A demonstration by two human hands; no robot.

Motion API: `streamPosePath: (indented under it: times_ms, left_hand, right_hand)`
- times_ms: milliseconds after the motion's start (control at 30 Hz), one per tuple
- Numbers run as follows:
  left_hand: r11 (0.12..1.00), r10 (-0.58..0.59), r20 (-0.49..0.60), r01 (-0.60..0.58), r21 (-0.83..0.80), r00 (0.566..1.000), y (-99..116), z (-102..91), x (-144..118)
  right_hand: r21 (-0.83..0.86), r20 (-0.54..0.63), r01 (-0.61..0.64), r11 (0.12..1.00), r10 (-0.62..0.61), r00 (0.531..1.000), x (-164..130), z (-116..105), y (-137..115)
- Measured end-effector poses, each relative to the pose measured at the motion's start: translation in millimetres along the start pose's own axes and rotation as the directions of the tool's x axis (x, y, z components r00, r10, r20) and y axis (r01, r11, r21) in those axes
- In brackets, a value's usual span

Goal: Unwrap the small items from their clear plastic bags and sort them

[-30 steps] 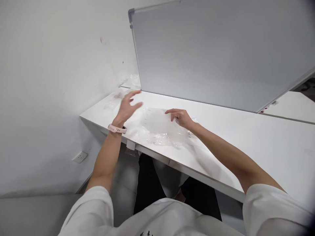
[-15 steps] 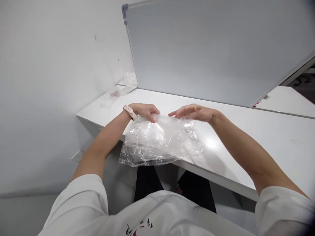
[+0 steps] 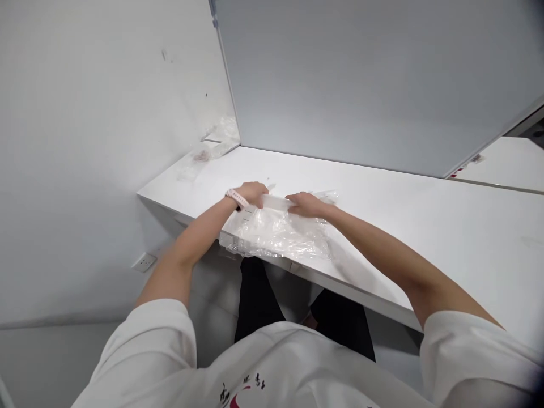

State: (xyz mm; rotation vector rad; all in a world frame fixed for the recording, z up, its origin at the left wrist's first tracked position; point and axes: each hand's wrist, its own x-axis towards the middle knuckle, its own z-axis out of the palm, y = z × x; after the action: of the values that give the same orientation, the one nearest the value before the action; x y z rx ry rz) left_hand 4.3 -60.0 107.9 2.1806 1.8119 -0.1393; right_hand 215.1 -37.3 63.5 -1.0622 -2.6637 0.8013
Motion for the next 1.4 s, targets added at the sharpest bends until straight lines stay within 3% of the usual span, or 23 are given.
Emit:
streamPosePath:
  times_ms: [100,200,300,433,533,600,700,800,900,967,1067,1100,1133,1233,1267,1300,1400]
  left_hand:
    - [0.999,0.034,-0.209,-0.027,0.034,0.977,3,44.5,-22]
    - [0.996,0.072,-0.319,-0.084,-0.022,0.945,3,92.4,-52]
    - [0.970,0.096,-0.307,-0.157,-0.183,0.947,-5,121.9,-74]
    - [0.908,0.026,-0.248,-0.127,-0.399,0.968,-20,123.0,-75]
    - [0.918,-0.027,-0.260,-0.079,-0.388,0.965,-25,108.0,-63]
    - [0.935,-0.023,-0.221,-0.058,-0.349,0.975,-25,97.9,-56]
    - [0.957,-0.014,-0.196,-0.044,-0.287,0.980,-21,90.9,-53]
    - [0.978,-0.008,-0.314,-0.059,-0.201,0.950,-17,97.9,-59]
    - [0.986,0.012,-0.469,-0.088,-0.140,0.883,-19,113.0,-68]
    - [0.982,-0.009,-0.548,-0.097,-0.164,0.836,-26,120.7,-75]
    - [0.971,-0.105,-0.638,-0.061,-0.232,0.763,-53,119.6,-86]
    - [0.965,-0.162,-0.683,-0.029,-0.259,0.712,-67,115.7,-90]
    - [0.954,-0.238,-0.740,0.010,-0.298,0.629,-83,110.5,-95]
    - [0.852,-0.523,-0.809,0.129,-0.508,0.269,-146,93.3,-106]
    - [0.802,-0.597,-0.777,0.169,-0.573,0.200,-169,88.9,-107]
    - [0.760,-0.649,-0.736,0.218,-0.613,0.192,-191,85.7,-107]
    - [0.686,-0.728,-0.606,0.345,-0.641,0.321,-246,83.1,-95]
  right_hand:
    - [-0.169,-0.140,0.050,0.984,-0.074,0.987,-15,28,6]
    - [-0.375,-0.156,0.139,0.916,-0.210,0.965,-46,53,11]
    - [-0.406,-0.127,0.207,0.890,-0.279,0.952,-77,59,16]
    - [-0.220,-0.091,0.176,0.959,-0.200,0.976,-78,40,16]
    - [-0.080,-0.103,0.022,0.997,-0.030,0.994,-53,26,15]
    - [-0.023,-0.017,-0.041,0.999,0.040,0.999,-36,19,15]
    - [0.024,0.185,-0.033,0.999,0.028,0.982,-23,11,14]
    - [0.099,0.293,0.021,0.995,-0.050,0.955,-28,5,10]
    - [0.257,0.386,0.056,0.965,-0.156,0.909,-34,4,0]
    - [0.338,0.436,0.015,0.941,-0.171,0.884,-29,8,-9]
    - [0.434,0.420,-0.081,0.897,-0.121,0.899,-5,18,-23]
    - [0.480,0.386,-0.102,0.871,-0.105,0.916,8,22,-27]
    - [0.533,0.348,-0.120,0.838,-0.088,0.933,22,26,-32]
    - [0.695,0.231,-0.187,0.694,0.031,0.972,71,37,-46]
    - [0.731,0.205,-0.203,0.652,0.074,0.976,89,41,-51]
    - [0.750,0.187,-0.210,0.627,0.102,0.977,108,44,-57]
    - [0.737,0.152,-0.168,0.655,0.081,0.985,169,48,-79]
